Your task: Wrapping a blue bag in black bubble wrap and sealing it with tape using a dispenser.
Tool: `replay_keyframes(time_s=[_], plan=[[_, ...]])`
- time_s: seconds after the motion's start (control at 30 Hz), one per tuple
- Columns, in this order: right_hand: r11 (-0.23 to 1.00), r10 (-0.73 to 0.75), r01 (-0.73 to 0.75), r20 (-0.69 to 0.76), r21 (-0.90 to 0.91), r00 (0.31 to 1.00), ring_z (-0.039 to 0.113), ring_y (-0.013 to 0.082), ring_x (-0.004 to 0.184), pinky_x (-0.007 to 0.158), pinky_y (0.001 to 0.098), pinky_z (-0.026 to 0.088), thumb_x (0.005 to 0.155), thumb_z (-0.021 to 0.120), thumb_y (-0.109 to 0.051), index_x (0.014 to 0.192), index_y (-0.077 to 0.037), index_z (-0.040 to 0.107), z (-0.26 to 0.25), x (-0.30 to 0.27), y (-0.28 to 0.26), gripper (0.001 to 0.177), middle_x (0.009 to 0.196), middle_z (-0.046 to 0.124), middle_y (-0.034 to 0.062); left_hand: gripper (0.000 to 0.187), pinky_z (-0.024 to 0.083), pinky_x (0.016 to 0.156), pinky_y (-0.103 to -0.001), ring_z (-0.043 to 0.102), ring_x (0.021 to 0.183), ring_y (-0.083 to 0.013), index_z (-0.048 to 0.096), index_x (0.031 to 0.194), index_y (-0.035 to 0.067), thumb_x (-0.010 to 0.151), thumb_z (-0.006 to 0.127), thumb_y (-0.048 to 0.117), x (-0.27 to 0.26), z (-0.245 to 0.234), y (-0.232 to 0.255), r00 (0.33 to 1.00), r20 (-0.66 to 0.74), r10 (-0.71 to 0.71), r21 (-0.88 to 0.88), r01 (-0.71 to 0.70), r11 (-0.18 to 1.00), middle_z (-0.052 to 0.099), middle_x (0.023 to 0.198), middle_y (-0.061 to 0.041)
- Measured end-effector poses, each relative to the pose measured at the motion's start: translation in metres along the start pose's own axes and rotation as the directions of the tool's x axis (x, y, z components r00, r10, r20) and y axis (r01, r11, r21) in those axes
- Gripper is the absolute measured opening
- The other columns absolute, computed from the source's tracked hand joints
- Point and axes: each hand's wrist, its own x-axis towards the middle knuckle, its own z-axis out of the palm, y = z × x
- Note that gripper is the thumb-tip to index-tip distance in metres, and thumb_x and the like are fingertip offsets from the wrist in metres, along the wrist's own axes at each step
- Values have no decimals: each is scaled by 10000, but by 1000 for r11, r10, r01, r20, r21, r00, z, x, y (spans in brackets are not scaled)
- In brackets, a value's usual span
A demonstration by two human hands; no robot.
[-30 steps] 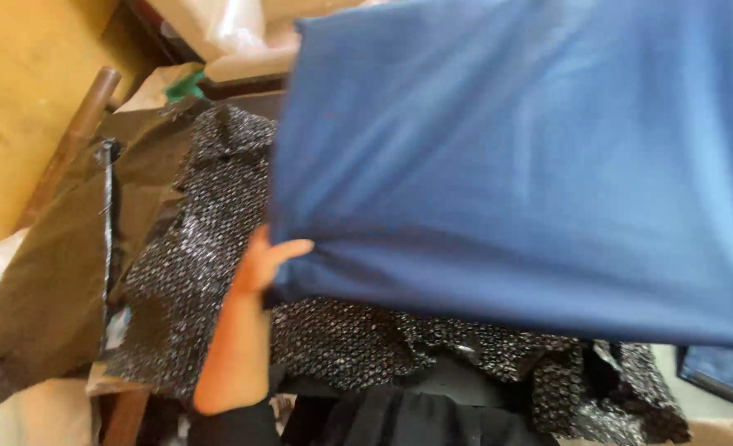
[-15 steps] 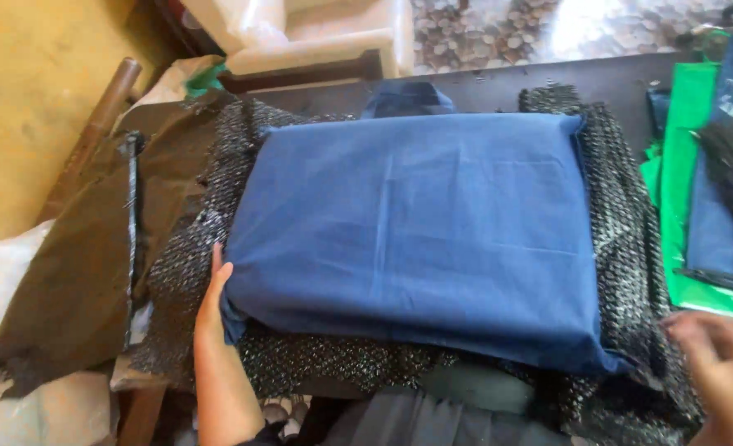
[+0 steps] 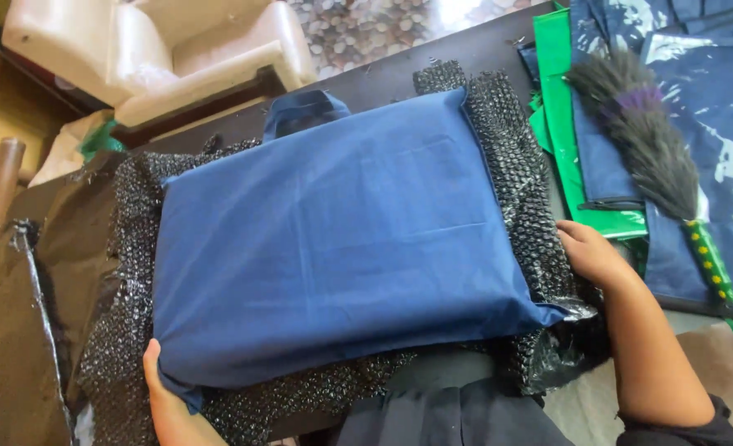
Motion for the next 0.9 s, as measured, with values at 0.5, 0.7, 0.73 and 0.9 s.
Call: replay_keyframes(time_s=[0.5, 0.7, 0.73, 0.9], plan=[[971, -202, 174, 175, 164, 964, 573, 188, 1305, 1142, 349, 399, 738, 799, -294, 1535, -106, 313, 32, 19, -74, 952, 1483, 578, 103, 722, 417, 1140, -222, 547, 1324, -65, 531, 1484, 199, 897, 508, 619, -72, 50, 32, 988, -153, -15, 18, 18, 1000, 582, 1465, 88], [947, -307, 318, 154, -51, 939, 576, 190, 1303, 1118, 363, 418, 640, 880, -445, 1419, -102, 536, 13, -2, -125, 918, 1425, 635, 63, 631, 510, 1005, -186, 628, 1118, 4, 663, 1343, 266, 853, 624, 661, -41, 26, 11, 954, -299, -28, 18, 35, 999, 676, 1252, 167], [927, -326, 333, 66, -174, 943, 594, 256, 1286, 1082, 393, 440, 569, 931, -495, 1374, -75, 580, 6, -5, -129, 974, 1391, 649, 112, 656, 516, 993, -182, 638, 1099, -8, 672, 1319, 219, 853, 622, 679, -34, 21, 6, 957, -289, -22, 27, 31, 999, 695, 1243, 141], [442, -813, 323, -221, -837, 539, 625, 394, 1115, 970, 460, 501, 653, 884, -192, 1453, -119, 705, -141, -3, -95, 823, 1354, 663, 175, 522, 497, 1005, -169, 621, 1094, 10, 683, 1298, 315, 885, 640, 632, -29, 15, 6, 937, -347, -25, 108, 67, 992, 687, 1258, 142]])
